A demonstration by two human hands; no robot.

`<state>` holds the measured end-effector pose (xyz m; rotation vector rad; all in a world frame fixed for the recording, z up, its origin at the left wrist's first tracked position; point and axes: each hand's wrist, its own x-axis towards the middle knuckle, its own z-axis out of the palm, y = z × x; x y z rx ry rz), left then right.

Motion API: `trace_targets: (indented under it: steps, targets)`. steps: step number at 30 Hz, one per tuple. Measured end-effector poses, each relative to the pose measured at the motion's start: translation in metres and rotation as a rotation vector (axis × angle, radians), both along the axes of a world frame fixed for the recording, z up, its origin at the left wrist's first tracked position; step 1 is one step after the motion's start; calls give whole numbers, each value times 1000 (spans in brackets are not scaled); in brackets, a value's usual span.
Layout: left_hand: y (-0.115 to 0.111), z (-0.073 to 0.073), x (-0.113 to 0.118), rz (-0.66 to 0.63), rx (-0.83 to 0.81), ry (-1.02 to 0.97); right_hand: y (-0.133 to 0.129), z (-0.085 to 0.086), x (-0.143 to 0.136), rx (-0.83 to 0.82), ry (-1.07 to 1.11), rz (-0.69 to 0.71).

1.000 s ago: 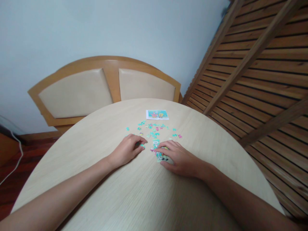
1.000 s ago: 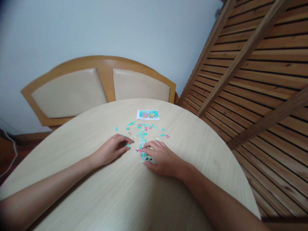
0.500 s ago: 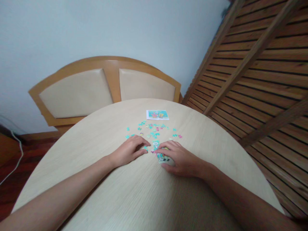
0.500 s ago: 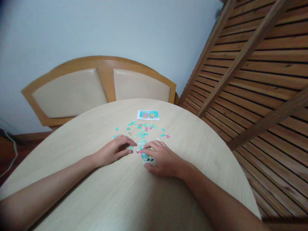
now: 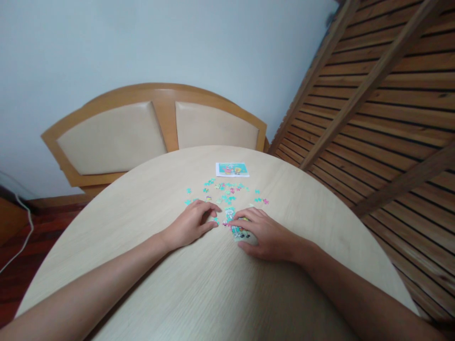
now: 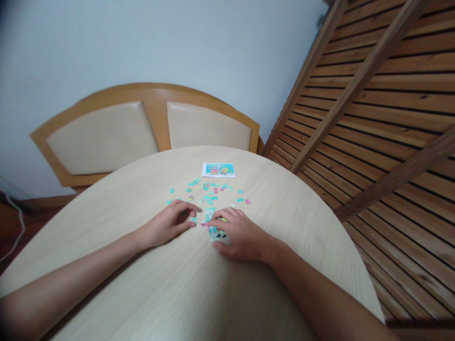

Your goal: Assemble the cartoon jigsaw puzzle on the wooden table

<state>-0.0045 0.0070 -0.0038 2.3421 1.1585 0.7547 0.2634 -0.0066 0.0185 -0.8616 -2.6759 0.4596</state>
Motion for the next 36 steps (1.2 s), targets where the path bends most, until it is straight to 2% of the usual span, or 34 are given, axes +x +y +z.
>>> trace_targets:
  steps: [6,15,24,31,36]
  targets:
    - [1,-5,-1,-52,-12,-79,0,-1,0,-3,6,10]
    - [0,-1,2,-154,-39,-140,-3,4,-2,-21,-14,19]
    - [-3,0,4,-150,73,-6,-5,3,-5,-7,-9,31]
    - [-3,7,4,-210,185,102,-6,4,-6,-4,-19,22]
    - [-4,12,5,-197,216,172,-7,5,-5,-10,-16,24]
